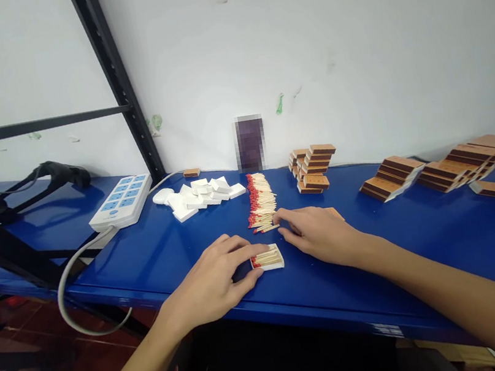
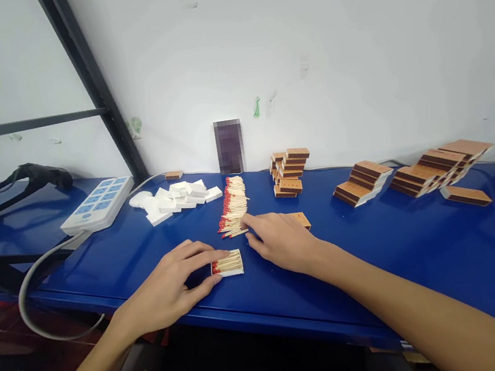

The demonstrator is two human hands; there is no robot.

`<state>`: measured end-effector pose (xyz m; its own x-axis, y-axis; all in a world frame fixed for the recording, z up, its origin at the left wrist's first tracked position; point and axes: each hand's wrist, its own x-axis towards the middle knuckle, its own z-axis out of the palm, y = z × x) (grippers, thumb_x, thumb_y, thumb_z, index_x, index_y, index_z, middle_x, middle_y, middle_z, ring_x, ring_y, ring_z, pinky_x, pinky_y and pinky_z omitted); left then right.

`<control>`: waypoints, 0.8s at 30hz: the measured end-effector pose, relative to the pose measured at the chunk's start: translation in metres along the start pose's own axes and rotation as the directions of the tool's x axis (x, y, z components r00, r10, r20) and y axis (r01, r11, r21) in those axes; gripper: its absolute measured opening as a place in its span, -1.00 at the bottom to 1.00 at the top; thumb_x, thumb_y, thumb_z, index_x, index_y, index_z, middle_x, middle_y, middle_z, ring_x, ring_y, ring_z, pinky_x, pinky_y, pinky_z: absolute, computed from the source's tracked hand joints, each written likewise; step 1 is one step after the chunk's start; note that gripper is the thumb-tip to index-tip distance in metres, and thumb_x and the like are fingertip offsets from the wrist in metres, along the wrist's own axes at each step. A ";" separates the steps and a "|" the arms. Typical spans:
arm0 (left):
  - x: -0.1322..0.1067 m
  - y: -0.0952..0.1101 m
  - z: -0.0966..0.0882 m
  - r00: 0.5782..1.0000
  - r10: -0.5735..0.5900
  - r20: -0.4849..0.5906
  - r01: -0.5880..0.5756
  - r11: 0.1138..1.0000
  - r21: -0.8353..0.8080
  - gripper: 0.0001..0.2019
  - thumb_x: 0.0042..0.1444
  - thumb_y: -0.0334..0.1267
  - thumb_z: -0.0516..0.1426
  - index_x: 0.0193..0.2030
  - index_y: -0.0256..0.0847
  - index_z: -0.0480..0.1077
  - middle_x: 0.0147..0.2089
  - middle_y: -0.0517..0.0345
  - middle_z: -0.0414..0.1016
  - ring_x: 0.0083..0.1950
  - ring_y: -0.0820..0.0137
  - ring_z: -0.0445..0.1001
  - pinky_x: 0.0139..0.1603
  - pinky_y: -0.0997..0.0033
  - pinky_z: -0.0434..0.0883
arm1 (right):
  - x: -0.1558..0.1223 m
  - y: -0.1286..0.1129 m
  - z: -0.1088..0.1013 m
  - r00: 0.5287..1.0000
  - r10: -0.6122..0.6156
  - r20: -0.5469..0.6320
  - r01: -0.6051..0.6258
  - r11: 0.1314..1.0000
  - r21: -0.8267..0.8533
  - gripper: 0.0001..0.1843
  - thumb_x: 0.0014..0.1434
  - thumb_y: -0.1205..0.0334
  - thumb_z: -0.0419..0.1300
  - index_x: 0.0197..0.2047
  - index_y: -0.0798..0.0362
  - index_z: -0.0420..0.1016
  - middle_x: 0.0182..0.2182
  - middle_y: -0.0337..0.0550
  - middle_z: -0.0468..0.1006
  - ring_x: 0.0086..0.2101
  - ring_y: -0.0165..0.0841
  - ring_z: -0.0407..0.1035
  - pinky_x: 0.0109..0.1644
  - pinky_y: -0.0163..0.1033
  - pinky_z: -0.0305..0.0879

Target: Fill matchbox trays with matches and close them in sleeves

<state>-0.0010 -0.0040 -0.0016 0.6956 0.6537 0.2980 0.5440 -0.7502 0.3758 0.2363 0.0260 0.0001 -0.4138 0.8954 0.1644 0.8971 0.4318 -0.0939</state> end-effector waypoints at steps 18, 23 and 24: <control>-0.002 -0.001 0.002 0.998 -0.067 -0.006 0.067 0.998 -0.021 -0.58 0.30 -0.16 0.09 0.28 -0.02 0.22 0.12 0.09 0.43 0.15 0.21 0.36 0.21 0.10 0.29 | 0.000 0.003 -0.001 0.993 -0.063 0.103 0.062 0.998 0.009 -0.74 0.41 0.18 -0.17 -0.14 0.03 0.30 -0.36 -0.13 0.53 -0.40 -0.29 0.38 -0.37 -0.23 0.05; -0.003 -0.003 0.003 0.993 -0.115 0.009 0.115 0.993 -0.031 -0.53 0.28 -0.13 0.10 0.31 0.01 0.16 0.20 0.11 0.38 0.18 0.20 0.35 0.23 0.08 0.28 | -0.002 0.003 -0.002 0.989 -0.088 0.118 0.085 0.996 0.030 -0.75 0.41 0.16 -0.17 -0.11 0.01 0.28 -0.34 -0.14 0.53 -0.38 -0.28 0.39 -0.34 -0.23 0.07; -0.003 -0.003 0.003 0.992 -0.122 0.011 0.123 0.992 -0.039 -0.54 0.28 -0.13 0.11 0.30 0.01 0.18 0.17 0.11 0.40 0.17 0.20 0.36 0.21 0.10 0.30 | -0.002 0.004 -0.003 0.988 -0.092 0.123 0.087 0.995 0.047 -0.76 0.41 0.15 -0.16 -0.12 0.01 0.28 -0.33 -0.14 0.53 -0.36 -0.28 0.39 -0.34 -0.23 0.08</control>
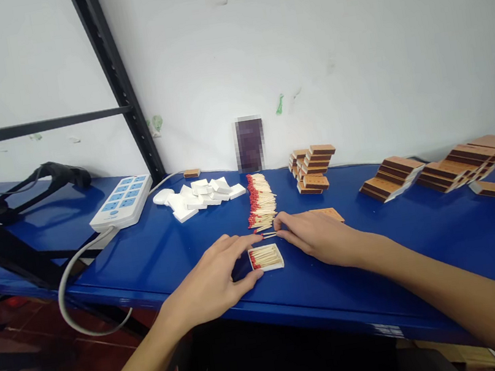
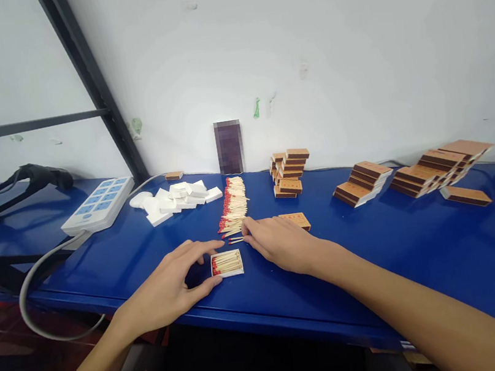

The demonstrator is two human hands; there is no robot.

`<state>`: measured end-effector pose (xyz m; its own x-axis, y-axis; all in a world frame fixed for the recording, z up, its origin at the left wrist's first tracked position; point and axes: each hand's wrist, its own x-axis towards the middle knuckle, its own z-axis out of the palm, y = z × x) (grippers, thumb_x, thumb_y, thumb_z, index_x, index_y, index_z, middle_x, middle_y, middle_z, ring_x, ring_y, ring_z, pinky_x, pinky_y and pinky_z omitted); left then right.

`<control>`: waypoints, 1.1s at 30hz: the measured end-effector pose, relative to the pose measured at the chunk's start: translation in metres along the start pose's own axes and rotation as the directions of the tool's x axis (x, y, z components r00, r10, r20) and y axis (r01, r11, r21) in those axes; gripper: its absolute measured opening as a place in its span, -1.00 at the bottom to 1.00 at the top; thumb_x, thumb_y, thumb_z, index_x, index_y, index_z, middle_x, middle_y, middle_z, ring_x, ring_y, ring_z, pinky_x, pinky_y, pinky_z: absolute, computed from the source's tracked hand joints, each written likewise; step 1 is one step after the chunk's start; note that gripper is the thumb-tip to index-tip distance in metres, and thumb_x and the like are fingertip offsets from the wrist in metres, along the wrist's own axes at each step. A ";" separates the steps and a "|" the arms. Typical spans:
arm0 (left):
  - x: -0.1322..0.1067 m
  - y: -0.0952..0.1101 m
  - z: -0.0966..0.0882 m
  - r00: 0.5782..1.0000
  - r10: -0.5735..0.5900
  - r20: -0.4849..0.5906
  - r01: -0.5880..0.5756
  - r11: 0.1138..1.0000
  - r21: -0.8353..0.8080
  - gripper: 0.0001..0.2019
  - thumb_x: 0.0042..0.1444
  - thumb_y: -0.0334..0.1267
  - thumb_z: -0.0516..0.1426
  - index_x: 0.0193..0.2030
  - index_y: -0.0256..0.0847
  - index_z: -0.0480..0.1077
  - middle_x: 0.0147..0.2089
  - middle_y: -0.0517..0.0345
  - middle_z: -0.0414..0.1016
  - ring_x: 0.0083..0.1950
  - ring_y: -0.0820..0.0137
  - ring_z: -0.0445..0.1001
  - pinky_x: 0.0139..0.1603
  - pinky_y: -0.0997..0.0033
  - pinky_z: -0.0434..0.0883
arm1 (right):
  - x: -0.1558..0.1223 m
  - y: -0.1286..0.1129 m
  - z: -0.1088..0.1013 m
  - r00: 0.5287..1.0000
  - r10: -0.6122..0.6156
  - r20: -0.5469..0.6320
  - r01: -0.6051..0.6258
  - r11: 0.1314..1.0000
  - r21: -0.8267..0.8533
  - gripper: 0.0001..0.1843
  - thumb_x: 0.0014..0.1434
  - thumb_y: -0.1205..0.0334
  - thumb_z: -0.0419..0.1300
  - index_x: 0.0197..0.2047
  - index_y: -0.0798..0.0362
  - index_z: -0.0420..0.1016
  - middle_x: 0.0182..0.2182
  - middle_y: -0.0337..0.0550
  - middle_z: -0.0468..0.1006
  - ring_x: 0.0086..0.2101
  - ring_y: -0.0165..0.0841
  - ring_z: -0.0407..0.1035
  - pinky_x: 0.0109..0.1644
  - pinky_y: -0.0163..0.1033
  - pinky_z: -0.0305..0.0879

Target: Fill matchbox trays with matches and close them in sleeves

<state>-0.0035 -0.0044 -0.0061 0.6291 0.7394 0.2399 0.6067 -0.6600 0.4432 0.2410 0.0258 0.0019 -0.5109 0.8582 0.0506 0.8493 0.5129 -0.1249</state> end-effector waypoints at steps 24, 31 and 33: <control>0.002 0.001 0.001 0.999 -0.038 -0.034 0.036 0.998 -0.043 -0.59 0.25 -0.19 0.13 0.23 -0.03 0.23 -0.01 0.15 0.45 -0.04 0.28 0.40 0.05 0.23 0.35 | -0.008 -0.017 -0.004 0.994 -0.101 0.038 0.094 0.985 0.142 -0.77 0.43 0.15 -0.20 -0.12 0.00 0.22 -0.38 -0.20 0.49 -0.41 -0.31 0.36 -0.35 -0.24 0.05; 0.001 -0.001 0.001 0.999 0.033 -0.035 -0.034 0.999 -0.037 -0.72 0.27 -0.25 0.12 0.12 -0.06 0.34 0.00 0.16 0.42 0.04 0.30 0.36 0.10 0.28 0.33 | -0.009 -0.025 -0.007 0.986 -0.166 0.019 0.158 0.962 0.223 -0.77 0.40 0.16 -0.13 -0.17 0.01 0.30 -0.33 -0.18 0.52 -0.36 -0.33 0.39 -0.34 -0.26 0.12; 0.001 -0.001 0.001 0.999 0.038 -0.032 -0.039 0.998 -0.041 -0.69 0.28 -0.25 0.12 0.15 -0.04 0.32 0.00 0.17 0.42 0.03 0.31 0.36 0.09 0.28 0.33 | -0.009 -0.024 -0.007 0.985 -0.171 -0.023 0.172 0.958 0.228 -0.79 0.39 0.16 -0.09 -0.13 0.01 0.32 -0.28 -0.16 0.56 -0.31 -0.31 0.42 -0.32 -0.25 0.17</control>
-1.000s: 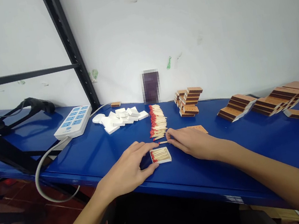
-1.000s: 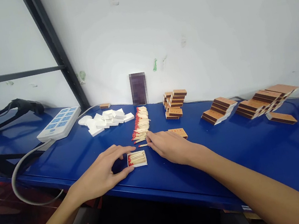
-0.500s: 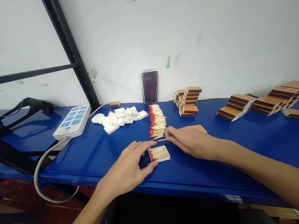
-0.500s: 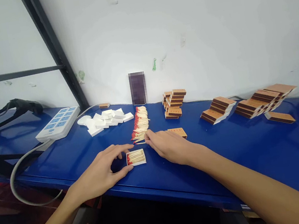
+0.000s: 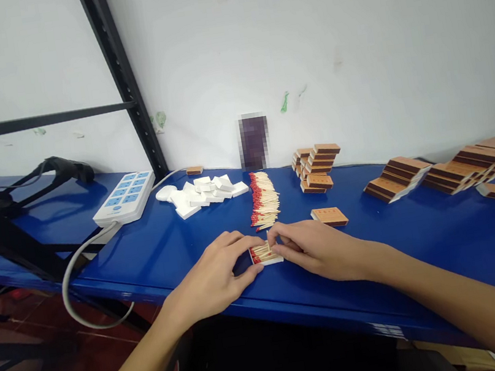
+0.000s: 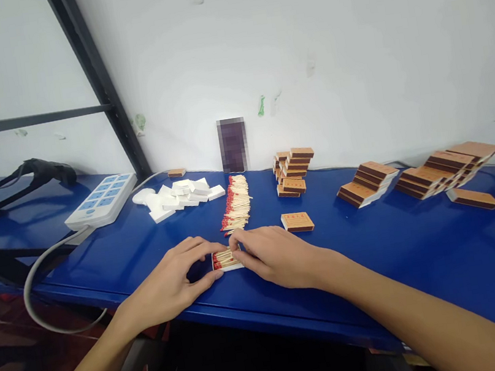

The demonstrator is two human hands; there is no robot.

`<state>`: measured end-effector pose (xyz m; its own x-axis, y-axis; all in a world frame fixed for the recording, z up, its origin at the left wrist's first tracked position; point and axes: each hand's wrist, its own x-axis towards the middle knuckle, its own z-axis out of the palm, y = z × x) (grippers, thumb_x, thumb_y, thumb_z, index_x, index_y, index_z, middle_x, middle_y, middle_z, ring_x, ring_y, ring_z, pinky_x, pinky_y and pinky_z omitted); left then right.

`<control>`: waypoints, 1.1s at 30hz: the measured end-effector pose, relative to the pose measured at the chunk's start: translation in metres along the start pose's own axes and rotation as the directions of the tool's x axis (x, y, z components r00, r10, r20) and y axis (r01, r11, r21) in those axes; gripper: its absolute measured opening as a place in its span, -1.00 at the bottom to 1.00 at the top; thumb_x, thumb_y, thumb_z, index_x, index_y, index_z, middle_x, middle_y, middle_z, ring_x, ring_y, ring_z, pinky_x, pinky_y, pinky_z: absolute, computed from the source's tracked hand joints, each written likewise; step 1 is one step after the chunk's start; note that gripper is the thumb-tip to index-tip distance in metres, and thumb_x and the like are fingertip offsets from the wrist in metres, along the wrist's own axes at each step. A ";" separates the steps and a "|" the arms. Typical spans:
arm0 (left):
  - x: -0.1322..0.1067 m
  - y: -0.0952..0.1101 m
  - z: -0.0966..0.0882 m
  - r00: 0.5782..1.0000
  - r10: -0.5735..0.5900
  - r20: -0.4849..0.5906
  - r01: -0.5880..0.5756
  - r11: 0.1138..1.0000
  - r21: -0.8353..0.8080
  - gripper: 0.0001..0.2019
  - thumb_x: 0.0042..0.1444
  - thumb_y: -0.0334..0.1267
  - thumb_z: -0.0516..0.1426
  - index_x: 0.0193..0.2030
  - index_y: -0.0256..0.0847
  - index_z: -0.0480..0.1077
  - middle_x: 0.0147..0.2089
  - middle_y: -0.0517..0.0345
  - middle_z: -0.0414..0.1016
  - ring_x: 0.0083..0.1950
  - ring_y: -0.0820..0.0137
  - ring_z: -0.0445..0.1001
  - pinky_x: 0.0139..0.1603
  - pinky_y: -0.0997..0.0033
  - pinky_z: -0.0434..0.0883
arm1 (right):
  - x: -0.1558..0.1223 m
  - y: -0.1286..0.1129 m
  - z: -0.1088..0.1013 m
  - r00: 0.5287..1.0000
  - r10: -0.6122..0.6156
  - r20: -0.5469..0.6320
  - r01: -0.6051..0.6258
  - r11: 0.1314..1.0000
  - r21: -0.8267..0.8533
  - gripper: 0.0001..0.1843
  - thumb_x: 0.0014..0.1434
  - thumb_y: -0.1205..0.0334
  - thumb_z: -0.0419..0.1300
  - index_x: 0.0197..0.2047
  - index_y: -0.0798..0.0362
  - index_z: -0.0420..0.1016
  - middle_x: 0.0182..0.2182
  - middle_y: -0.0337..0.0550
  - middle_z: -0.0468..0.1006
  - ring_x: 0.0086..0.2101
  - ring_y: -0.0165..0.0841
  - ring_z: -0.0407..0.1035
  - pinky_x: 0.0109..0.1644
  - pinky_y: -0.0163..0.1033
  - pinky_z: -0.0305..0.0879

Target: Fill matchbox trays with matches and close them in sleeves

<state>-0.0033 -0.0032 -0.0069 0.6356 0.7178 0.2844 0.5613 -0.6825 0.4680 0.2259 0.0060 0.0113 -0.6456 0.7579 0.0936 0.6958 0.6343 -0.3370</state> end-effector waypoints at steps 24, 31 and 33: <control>0.000 0.001 -0.003 0.999 0.028 0.028 -0.028 1.000 -0.013 -0.69 0.30 -0.25 0.09 0.17 0.00 0.33 0.01 0.14 0.41 0.06 0.29 0.36 0.12 0.25 0.33 | 0.001 0.005 0.004 0.996 -0.064 -0.063 0.064 0.998 -0.006 -0.74 0.40 0.14 -0.11 -0.16 0.00 0.36 -0.24 -0.17 0.52 -0.29 -0.33 0.39 -0.23 -0.22 0.23; 0.000 0.002 -0.004 0.998 0.042 0.041 -0.041 0.999 -0.009 -0.74 0.31 -0.23 0.07 0.10 -0.04 0.42 0.00 0.09 0.40 0.04 0.28 0.38 0.10 0.22 0.35 | 0.005 0.015 0.005 0.982 -0.023 -0.189 0.014 0.999 -0.052 -0.70 0.38 0.14 -0.08 -0.07 0.02 0.44 -0.19 -0.10 0.55 -0.22 -0.28 0.42 -0.14 -0.17 0.29; 0.000 0.002 -0.004 0.999 0.037 0.040 -0.036 0.999 -0.014 -0.75 0.32 -0.23 0.07 0.08 -0.07 0.42 0.00 0.09 0.40 0.05 0.28 0.37 0.11 0.22 0.34 | 0.007 0.019 0.007 0.981 0.028 -0.190 -0.050 0.992 -0.112 -0.71 0.36 0.18 -0.06 -0.03 0.00 0.44 -0.16 -0.10 0.55 -0.20 -0.26 0.43 -0.14 -0.16 0.30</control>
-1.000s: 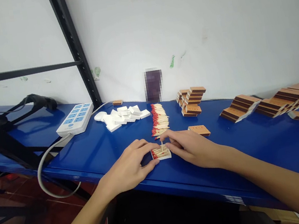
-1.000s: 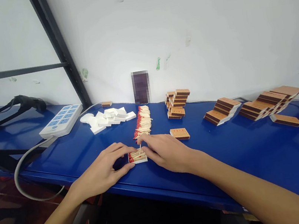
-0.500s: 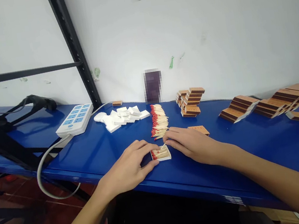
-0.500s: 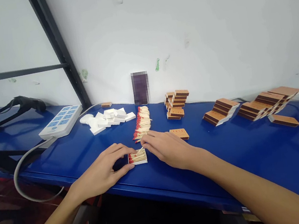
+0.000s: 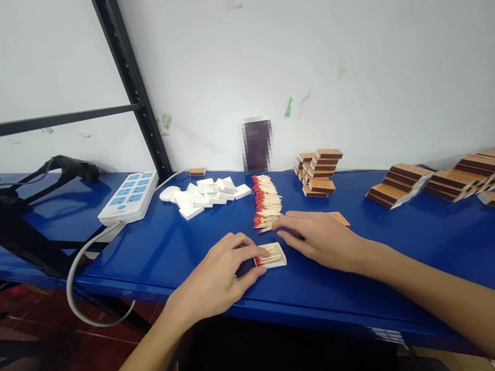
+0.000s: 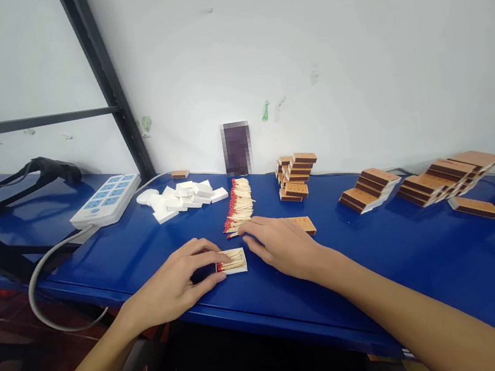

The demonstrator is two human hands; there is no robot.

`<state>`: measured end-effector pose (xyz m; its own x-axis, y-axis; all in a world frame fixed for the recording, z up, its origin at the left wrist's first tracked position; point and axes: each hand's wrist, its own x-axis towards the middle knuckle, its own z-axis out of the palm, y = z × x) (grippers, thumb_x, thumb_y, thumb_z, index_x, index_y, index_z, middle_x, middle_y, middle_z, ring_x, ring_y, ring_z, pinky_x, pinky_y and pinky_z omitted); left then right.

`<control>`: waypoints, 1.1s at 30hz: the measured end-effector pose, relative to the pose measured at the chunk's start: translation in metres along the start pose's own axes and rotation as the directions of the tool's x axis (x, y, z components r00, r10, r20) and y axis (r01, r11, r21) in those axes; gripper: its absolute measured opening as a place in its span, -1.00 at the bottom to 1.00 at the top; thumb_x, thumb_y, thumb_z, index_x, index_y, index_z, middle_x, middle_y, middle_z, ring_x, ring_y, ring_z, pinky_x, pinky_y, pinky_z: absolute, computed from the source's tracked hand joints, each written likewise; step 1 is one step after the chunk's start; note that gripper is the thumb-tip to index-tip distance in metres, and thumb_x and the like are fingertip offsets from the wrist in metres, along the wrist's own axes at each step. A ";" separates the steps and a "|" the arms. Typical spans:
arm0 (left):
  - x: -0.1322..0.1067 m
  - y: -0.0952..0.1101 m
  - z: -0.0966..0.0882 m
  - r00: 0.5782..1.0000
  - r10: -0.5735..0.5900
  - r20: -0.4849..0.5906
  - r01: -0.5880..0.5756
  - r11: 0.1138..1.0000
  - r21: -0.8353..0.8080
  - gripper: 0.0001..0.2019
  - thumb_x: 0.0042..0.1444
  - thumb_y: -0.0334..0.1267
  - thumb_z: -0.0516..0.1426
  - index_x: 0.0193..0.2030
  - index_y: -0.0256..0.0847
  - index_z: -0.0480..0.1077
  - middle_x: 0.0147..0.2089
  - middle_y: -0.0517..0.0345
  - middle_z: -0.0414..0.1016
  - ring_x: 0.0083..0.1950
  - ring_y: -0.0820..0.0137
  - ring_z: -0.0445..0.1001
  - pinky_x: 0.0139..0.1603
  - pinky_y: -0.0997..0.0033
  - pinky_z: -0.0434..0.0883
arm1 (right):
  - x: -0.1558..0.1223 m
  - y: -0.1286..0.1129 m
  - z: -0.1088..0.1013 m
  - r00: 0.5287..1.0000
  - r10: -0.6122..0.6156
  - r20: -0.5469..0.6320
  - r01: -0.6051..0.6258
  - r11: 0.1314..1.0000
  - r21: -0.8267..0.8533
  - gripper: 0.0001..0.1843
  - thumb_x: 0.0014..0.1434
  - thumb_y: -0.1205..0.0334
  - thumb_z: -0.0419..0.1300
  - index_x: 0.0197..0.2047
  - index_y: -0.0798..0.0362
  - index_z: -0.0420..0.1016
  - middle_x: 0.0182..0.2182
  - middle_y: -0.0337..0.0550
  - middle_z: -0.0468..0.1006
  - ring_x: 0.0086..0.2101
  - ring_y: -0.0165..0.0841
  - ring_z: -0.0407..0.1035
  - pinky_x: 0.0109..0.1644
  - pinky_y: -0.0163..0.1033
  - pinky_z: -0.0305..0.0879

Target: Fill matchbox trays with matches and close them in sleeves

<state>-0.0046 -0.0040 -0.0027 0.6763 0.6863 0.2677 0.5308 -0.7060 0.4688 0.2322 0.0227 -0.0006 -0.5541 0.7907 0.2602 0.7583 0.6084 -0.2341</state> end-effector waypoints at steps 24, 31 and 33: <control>0.001 -0.001 0.001 1.000 -0.024 -0.015 0.024 1.000 0.009 -0.65 0.30 -0.21 0.09 0.21 0.01 0.28 0.05 0.14 0.42 0.12 0.26 0.34 0.15 0.20 0.32 | 0.009 0.009 0.010 0.999 0.029 -0.032 -0.030 0.999 -0.012 -0.77 0.34 0.23 -0.01 -0.14 0.04 0.47 -0.24 -0.13 0.56 -0.26 -0.30 0.41 -0.22 -0.23 0.24; 0.001 -0.001 0.002 1.000 -0.019 -0.018 0.020 1.000 0.006 -0.69 0.30 -0.21 0.09 0.17 -0.03 0.31 0.05 0.13 0.41 0.11 0.27 0.35 0.14 0.21 0.33 | 0.010 0.008 0.010 0.999 0.030 -0.028 -0.031 0.999 -0.008 -0.73 0.35 0.24 -0.03 -0.09 0.04 0.48 -0.20 -0.11 0.59 -0.23 -0.28 0.44 -0.20 -0.20 0.27; 0.001 -0.001 0.002 1.000 -0.021 -0.020 0.021 1.000 0.007 -0.68 0.30 -0.20 0.09 0.18 -0.02 0.31 0.05 0.13 0.42 0.11 0.27 0.35 0.15 0.21 0.33 | 0.010 0.008 0.010 0.999 0.031 -0.024 -0.031 0.999 -0.008 -0.73 0.35 0.25 -0.03 -0.10 0.04 0.49 -0.20 -0.11 0.59 -0.22 -0.27 0.44 -0.19 -0.20 0.27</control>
<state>-0.0036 -0.0032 -0.0051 0.6546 0.7043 0.2749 0.5488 -0.6927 0.4680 0.2294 0.0362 -0.0095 -0.5219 0.8075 0.2750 0.7781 0.5828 -0.2343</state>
